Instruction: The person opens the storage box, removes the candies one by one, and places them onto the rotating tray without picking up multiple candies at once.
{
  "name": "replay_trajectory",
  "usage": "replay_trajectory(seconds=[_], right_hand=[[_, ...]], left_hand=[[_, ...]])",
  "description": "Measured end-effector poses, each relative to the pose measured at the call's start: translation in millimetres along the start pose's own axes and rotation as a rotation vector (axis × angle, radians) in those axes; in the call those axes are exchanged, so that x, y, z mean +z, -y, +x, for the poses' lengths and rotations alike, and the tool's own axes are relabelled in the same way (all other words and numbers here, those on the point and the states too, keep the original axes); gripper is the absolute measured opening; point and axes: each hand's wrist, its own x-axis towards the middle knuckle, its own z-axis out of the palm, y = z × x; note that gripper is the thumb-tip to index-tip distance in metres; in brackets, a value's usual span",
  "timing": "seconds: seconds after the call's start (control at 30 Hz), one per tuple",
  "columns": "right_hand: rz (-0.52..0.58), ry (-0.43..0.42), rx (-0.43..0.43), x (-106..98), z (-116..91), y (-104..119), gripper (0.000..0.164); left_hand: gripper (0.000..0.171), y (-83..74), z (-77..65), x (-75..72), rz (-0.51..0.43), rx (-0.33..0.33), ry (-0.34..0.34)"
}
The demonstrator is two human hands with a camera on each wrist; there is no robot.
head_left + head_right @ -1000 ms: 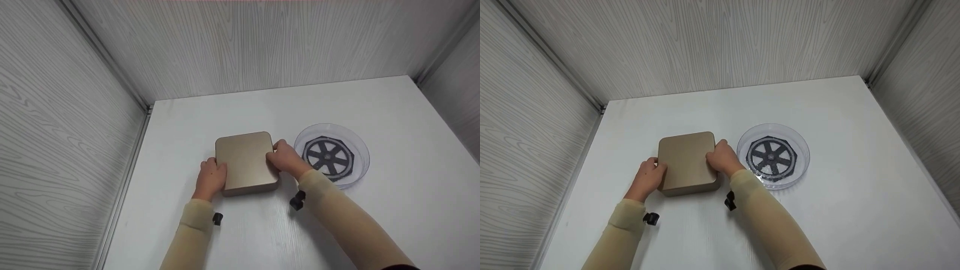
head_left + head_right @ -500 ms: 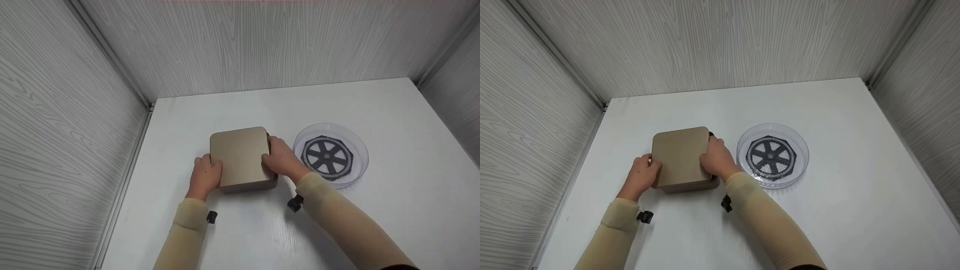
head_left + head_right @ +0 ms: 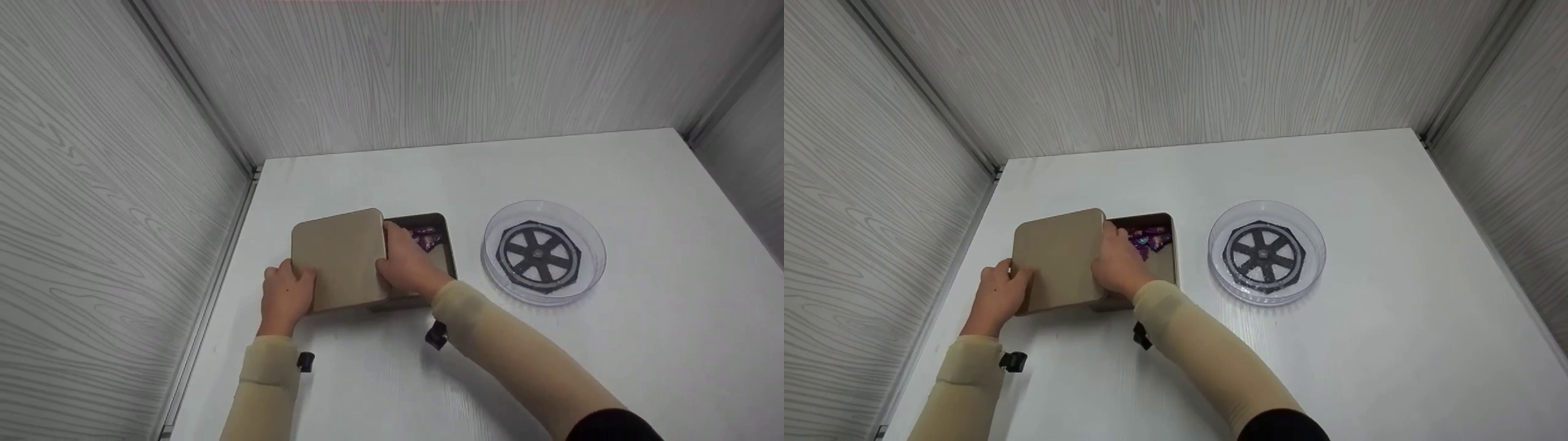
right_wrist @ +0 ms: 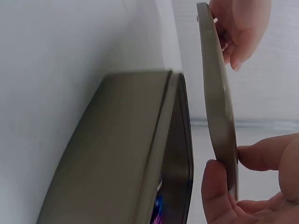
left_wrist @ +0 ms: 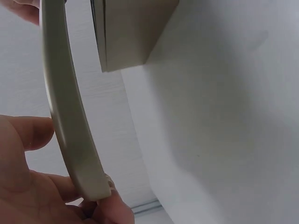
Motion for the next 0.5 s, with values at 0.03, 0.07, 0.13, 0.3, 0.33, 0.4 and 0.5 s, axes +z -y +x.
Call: replay_trajectory(seconds=[0.03, 0.07, 0.13, 0.3, 0.33, 0.4, 0.5], right_hand=[[0.003, 0.007, -0.006, 5, 1, 5, 0.074], [-0.001, 0.016, -0.012, 12, 3, 10, 0.075], [-0.013, 0.035, -0.018, 23, 5, 20, 0.078], [-0.041, 0.087, -0.029, 50, 9, 46, 0.086], [-0.051, 0.099, -0.032, 55, 10, 49, 0.087], [-0.065, 0.120, -0.033, 64, 11, 54, 0.088], [-0.084, 0.172, -0.023, 78, 11, 58, 0.088]], left_hand=[[0.072, 3.7, 1.1, -5.1, 0.006, -0.002, -0.013], [0.072, 7.8, 2.2, -10.1, 0.011, -0.005, -0.026], [0.072, 16.3, 4.2, -19.6, 0.022, -0.012, -0.054], [0.072, 37.8, 9.4, -38.0, 0.026, -0.044, -0.133], [0.072, 41.6, 10.4, -40.0, 0.023, -0.054, -0.144], [0.073, 48.9, 13.7, -41.0, 0.024, -0.070, -0.161], [0.074, 60.0, 18.0, -37.9, 0.029, -0.106, -0.157]])
